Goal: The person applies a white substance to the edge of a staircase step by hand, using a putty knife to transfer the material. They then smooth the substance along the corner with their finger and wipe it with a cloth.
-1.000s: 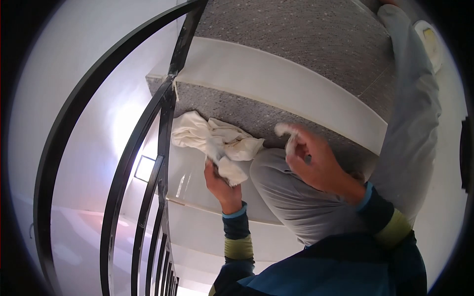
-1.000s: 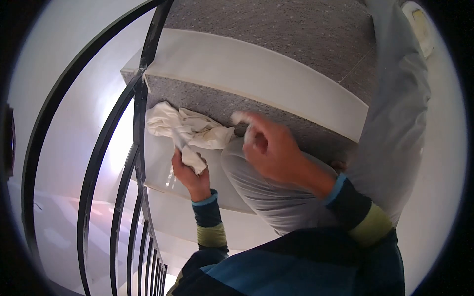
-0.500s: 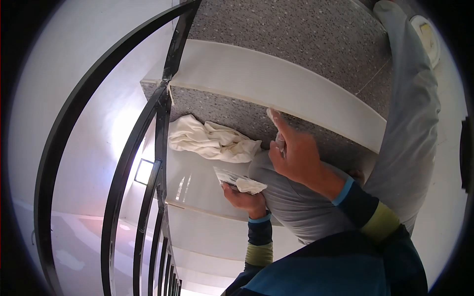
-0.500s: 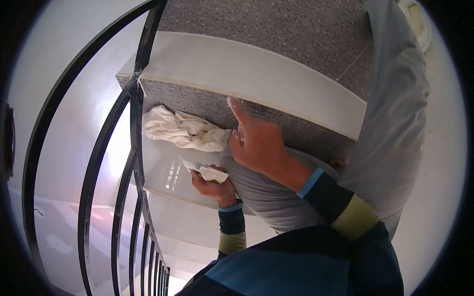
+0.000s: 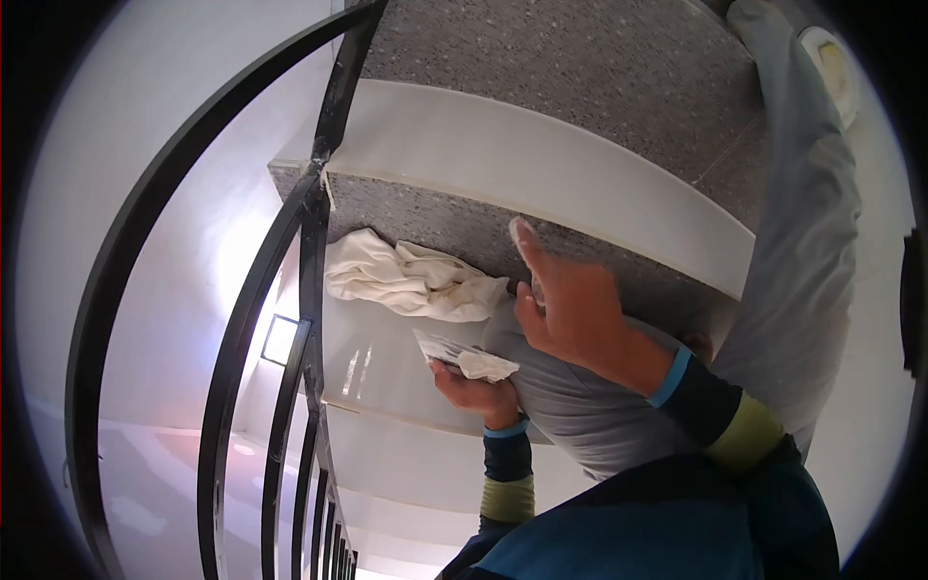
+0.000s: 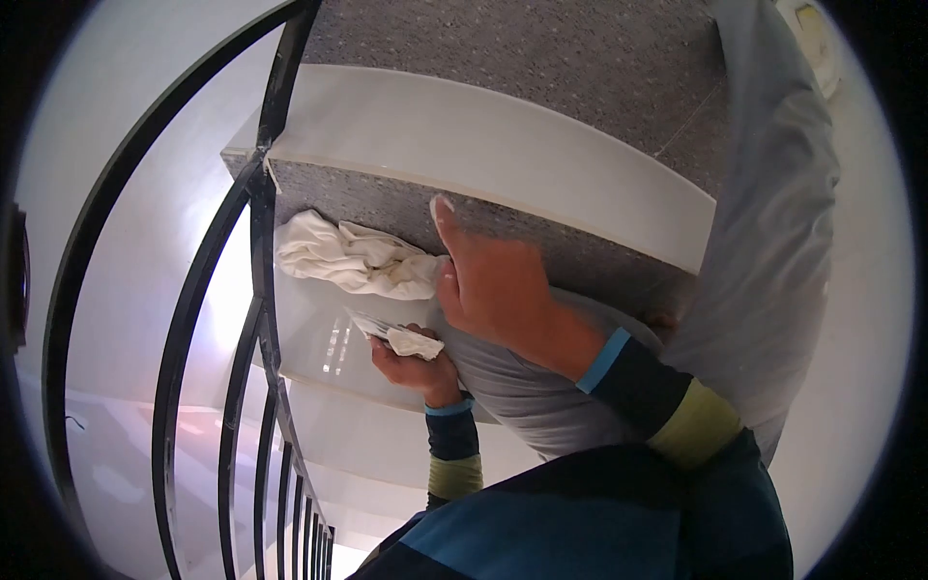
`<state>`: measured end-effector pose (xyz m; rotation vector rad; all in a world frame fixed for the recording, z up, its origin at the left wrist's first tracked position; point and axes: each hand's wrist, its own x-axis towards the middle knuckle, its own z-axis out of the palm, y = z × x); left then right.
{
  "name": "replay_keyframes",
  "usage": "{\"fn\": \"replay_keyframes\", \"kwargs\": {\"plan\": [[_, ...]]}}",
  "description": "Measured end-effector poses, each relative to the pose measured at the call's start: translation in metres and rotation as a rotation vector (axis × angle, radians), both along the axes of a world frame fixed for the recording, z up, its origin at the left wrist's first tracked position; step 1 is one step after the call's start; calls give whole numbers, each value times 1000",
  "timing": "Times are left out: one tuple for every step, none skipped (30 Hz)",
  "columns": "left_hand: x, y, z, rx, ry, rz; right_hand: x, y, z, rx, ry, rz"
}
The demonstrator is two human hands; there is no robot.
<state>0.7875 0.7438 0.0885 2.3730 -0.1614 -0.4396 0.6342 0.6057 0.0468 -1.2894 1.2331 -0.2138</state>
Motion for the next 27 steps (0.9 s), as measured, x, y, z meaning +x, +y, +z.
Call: {"fn": "replay_keyframes", "kwargs": {"plan": [[-2, -1, 1, 38, -48, -24, -2, -3, 4, 40, 34, -67], [-4, -3, 3, 76, -97, -47, -2, -5, 6, 75, 66, -137], [-4, -6, 3, 35, -69, -4, -2, -5, 6, 74, 65, -137], [-3, -6, 3, 11, -53, 15, -3, -5, 5, 129, 139, 2], [-2, -7, 2, -13, -37, 35, -6, -6, 3, 181, 218, 141], [1, -7, 3, -65, 77, 71, -7, -1, 3, 177, 224, 139], [1, -5, 4, -88, 132, 91, -6, 9, 5, 81, 150, 104], [0, -6, 4, -110, 186, 113, -5, 14, 8, -10, 73, 70], [-5, -5, 4, 22, 23, 14, -5, 15, 10, -5, 70, 71], [-5, -4, 3, 83, -58, -40, -5, 13, 12, 108, 50, -114], [-6, -3, 3, 147, -143, -89, -5, 11, 13, 216, 30, -299], [-4, 0, 2, 155, -165, -126, -4, 11, 11, 212, 27, -300], [-5, -1, 1, 158, -175, -144, -3, 11, 7, 272, 20, -393], [-6, -2, 0, 161, -185, -162, -3, 12, 4, 334, 15, -485], [-7, -3, 0, 167, -200, -146, -1, 13, 2, 334, 16, -484], [-7, -3, 0, 170, -209, -139, 2, 14, 0, 379, -24, -519], [-7, -4, 1, 174, -217, -131, 5, 13, -1, 422, -64, -553], [-5, -5, 2, 115, -139, -43, 8, 12, -1, 424, -67, -554], [-5, -7, 2, 86, -101, 1, 12, 11, 0, 428, -84, -573], [-5, -8, 3, 57, -64, 45, 16, 9, 0, 433, -100, -591], [-7, -10, 3, 65, -85, 12, 20, 7, 0, 434, -101, -590], [-11, -16, 4, 68, -97, -6, 23, 4, 0, 443, -121, -602], [-15, -24, 5, 71, -108, -23, 26, 2, 0, 451, -140, -613], [-20, -33, 9, 13, -21, 65, 29, -1, 0, 451, -142, -613], [-23, -39, 11, -46, 66, 153, 31, -3, -1, 463, -211, -602], [-18, -33, 10, -48, 65, 152, 32, -5, 0, 474, -278, -589], [-10, -22, 8, -26, 58, 175, 32, -6, 0, 471, -281, -590]]}}
